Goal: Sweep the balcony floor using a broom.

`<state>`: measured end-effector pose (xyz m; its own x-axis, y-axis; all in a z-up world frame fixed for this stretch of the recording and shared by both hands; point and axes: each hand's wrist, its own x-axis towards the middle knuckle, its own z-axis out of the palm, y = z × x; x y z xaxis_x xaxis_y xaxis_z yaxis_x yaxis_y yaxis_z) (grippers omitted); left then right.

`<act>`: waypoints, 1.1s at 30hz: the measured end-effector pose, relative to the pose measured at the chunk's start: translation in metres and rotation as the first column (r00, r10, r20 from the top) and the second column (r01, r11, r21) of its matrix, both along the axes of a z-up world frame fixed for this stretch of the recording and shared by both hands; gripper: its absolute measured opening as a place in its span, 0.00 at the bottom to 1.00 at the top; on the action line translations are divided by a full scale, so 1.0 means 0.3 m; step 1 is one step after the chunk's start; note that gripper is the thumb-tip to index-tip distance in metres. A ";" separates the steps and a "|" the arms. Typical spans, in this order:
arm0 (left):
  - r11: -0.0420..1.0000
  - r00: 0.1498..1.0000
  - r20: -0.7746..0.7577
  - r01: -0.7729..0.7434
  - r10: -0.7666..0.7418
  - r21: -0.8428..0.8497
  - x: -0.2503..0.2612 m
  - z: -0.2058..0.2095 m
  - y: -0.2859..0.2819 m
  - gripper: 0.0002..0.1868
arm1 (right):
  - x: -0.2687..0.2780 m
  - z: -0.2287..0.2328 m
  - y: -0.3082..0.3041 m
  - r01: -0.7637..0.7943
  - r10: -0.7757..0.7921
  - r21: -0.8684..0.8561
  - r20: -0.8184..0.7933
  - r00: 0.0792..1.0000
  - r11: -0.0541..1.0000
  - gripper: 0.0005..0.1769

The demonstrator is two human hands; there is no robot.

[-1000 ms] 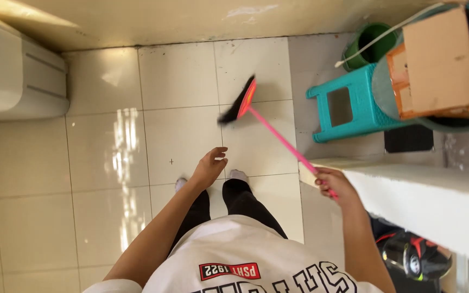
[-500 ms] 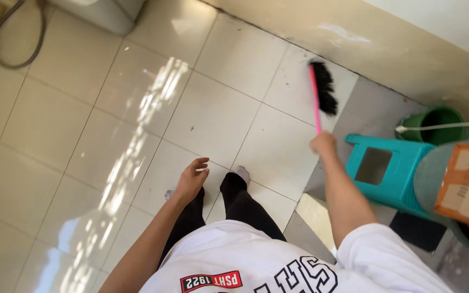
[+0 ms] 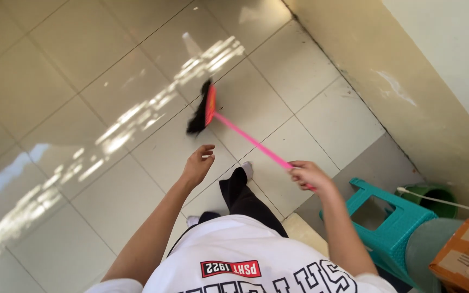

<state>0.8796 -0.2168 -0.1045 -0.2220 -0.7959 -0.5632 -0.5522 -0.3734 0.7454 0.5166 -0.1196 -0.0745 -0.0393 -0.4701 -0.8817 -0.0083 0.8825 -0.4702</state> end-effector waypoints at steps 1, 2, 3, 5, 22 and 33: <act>0.999 0.999 -0.004 -0.033 0.033 0.003 0.062 0.016 0.034 0.23 | 0.018 0.019 0.005 -0.033 0.033 0.003 -0.004 0.999 0.999 0.24; 0.996 0.997 -0.003 -0.082 0.082 0.030 0.112 0.033 0.060 0.23 | 0.024 0.045 0.000 -0.051 0.051 -0.006 -0.082 0.995 0.999 0.25; 0.990 0.991 -0.001 -0.130 0.131 0.057 0.161 0.051 0.088 0.23 | 0.032 0.074 -0.007 -0.070 0.067 -0.016 -0.158 0.985 0.997 0.26; 0.973 0.974 0.000 -0.225 0.225 0.047 0.292 0.024 0.174 0.23 | 0.118 0.042 -0.063 -0.260 0.241 -0.010 -0.344 0.907 0.965 0.25; 0.793 0.792 0.142 -0.606 0.594 0.063 0.916 -0.031 0.744 0.22 | 1.110 -0.264 0.033 -0.696 0.694 0.011 -0.092 0.714 0.718 0.11; 0.710 0.714 0.055 -0.700 0.698 0.076 0.862 0.070 0.449 0.21 | 0.708 0.123 -0.504 -0.480 0.435 -0.081 -0.313 0.844 0.874 0.26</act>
